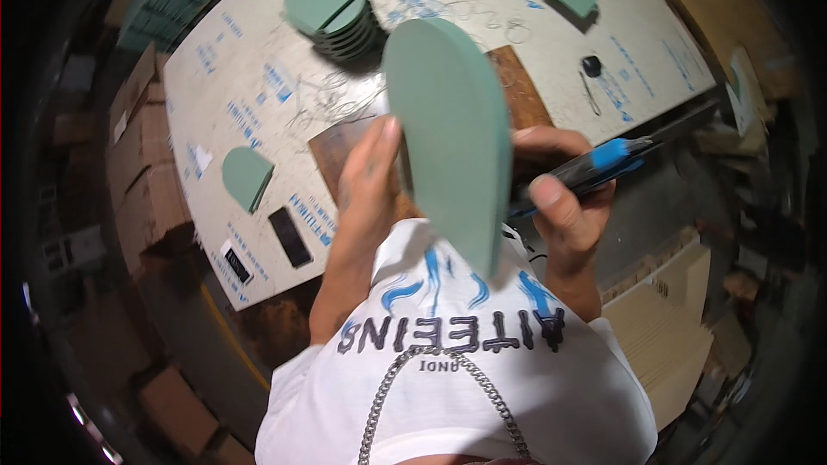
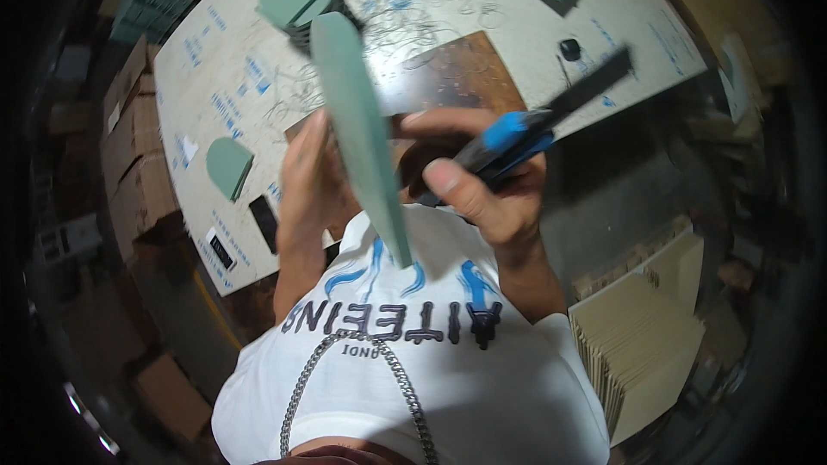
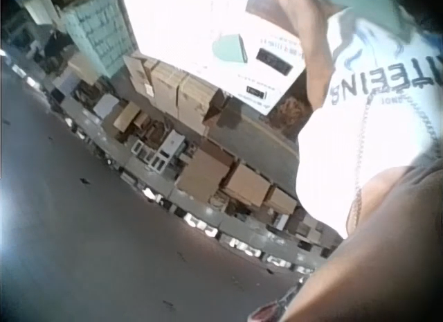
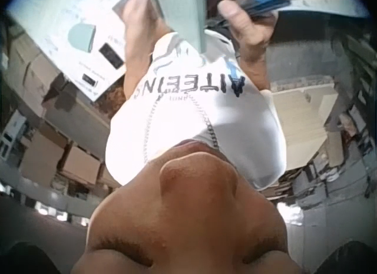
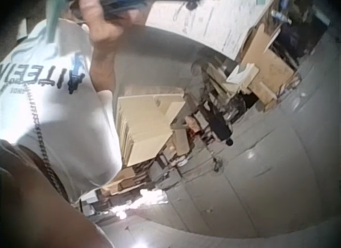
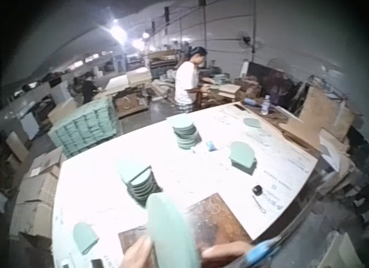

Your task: The person uses a utility knife to trim the edges of light green foam pieces on a wooden work surface. They repeatedly pick up a piece, cut along its curved edge, and place the finished piece into a growing stack on the table.

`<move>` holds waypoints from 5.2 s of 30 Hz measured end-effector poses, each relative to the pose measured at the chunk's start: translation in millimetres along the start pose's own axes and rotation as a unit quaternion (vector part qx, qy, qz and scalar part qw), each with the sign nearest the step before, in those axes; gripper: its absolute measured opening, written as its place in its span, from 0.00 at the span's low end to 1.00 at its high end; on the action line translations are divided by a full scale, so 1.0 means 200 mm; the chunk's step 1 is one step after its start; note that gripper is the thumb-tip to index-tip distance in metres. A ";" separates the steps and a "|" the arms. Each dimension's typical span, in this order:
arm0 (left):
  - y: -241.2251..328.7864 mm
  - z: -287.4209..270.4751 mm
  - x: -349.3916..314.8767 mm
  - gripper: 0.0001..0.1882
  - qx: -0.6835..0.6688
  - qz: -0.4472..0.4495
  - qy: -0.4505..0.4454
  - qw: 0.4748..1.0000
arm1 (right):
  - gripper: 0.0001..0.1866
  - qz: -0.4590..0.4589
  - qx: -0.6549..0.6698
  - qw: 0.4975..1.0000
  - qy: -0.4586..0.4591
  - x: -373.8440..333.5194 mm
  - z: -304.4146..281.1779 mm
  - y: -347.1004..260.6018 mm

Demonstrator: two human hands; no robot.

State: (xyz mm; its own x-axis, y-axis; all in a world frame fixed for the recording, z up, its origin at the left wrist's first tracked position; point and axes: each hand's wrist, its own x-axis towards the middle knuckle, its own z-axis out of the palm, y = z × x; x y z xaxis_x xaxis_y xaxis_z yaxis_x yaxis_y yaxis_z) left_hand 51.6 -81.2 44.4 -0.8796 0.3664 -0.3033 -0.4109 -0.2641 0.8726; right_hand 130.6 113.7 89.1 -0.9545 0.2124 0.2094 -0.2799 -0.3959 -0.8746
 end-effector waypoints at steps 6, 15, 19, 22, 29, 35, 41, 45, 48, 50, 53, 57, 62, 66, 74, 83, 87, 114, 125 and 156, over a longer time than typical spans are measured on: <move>-0.23 0.00 0.22 0.18 -0.489 -0.076 -0.433 0.753 | 0.14 0.096 -0.050 0.992 0.071 0.02 0.08 0.01; -0.09 0.05 0.10 0.41 -0.538 -0.108 -0.361 0.754 | 0.10 0.080 -0.001 0.989 0.128 0.00 -0.02 0.10; -0.08 0.06 0.06 0.48 -0.537 -0.125 -0.385 0.740 | 0.10 0.068 -0.007 0.990 0.121 0.00 -0.02 0.10; -0.05 0.07 0.02 0.48 -0.519 -0.139 -0.372 0.757 | 0.11 0.057 -0.021 0.990 0.127 0.00 -0.03 0.09; -0.03 0.08 -0.02 0.48 -0.526 -0.146 -0.327 0.771 | 0.12 0.058 -0.020 0.990 0.130 -0.01 -0.04 0.10; -0.03 0.10 -0.02 0.48 -0.547 -0.165 -0.304 0.762 | 0.12 0.061 -0.018 0.989 0.136 -0.02 -0.06 0.10; -0.08 0.11 -0.04 0.47 -0.489 -0.195 -0.228 0.819 | 0.16 0.087 -0.093 0.981 0.148 0.03 -0.05 0.05; -0.15 0.14 -0.05 0.41 -0.433 -0.270 -0.251 0.823 | 0.18 0.145 -0.167 0.975 0.002 0.21 -0.04 0.01; -0.10 0.20 -0.06 0.38 -0.297 -0.215 -0.255 0.895 | 0.18 0.104 -0.283 0.928 -0.217 0.42 -0.17 0.08; -0.05 0.25 -0.06 0.39 -0.226 -0.216 -0.264 0.913 | 0.21 0.078 -0.307 0.913 -0.256 0.50 -0.23 0.13; -0.18 0.25 -0.01 0.40 -0.393 -0.299 -0.311 0.812 | 0.25 0.153 -0.207 0.927 -0.273 0.57 -0.23 0.15; -0.23 0.35 0.08 0.42 -0.395 -0.322 -0.315 0.801 | 0.24 0.224 -0.207 0.917 -0.256 0.64 -0.33 0.15; -0.26 0.47 0.20 0.42 -0.383 -0.283 -0.266 0.838 | 0.26 0.196 -0.253 0.917 -0.238 0.76 -0.59 0.14; -0.27 0.58 0.28 0.43 -0.273 -0.218 -0.215 0.912 | 0.29 0.168 -0.240 0.933 -0.209 0.82 -0.79 0.14; -0.31 0.77 0.44 0.31 -0.300 -0.211 -0.134 0.921 | 0.30 0.166 -0.213 0.933 -0.237 0.98 -1.01 0.12; -0.61 0.71 0.64 0.26 -0.015 -0.068 0.077 0.995 | 0.21 0.303 -0.145 0.912 -0.236 1.03 -1.21 0.22; -0.92 0.48 0.57 0.24 0.303 0.006 0.188 0.934 | 0.27 0.379 -0.025 0.916 -0.128 0.97 -1.35 0.36; -0.99 0.25 0.21 0.27 0.198 -0.209 0.329 0.899 | 0.29 0.057 -0.555 0.761 0.331 1.42 -2.51 1.08; -0.86 0.26 0.27 0.27 0.238 -0.201 0.303 0.900 | 0.13 0.147 -0.165 0.855 0.469 1.53 -2.36 1.00; 0.00 -0.93 1.61 0.18 0.340 -0.007 0.277 0.899 | 0.13 0.105 -0.227 0.762 0.597 -0.74 -1.19 0.58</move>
State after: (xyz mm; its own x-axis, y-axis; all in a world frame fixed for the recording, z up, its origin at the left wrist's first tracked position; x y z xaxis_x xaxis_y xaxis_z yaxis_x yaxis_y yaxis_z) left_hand -276.0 -129.5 -124.2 -0.9374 -0.1837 -0.2959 -0.3467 0.4122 0.8426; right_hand 264.7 248.7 -147.0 -0.1225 0.9560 -0.2665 0.1889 -0.2411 -0.9519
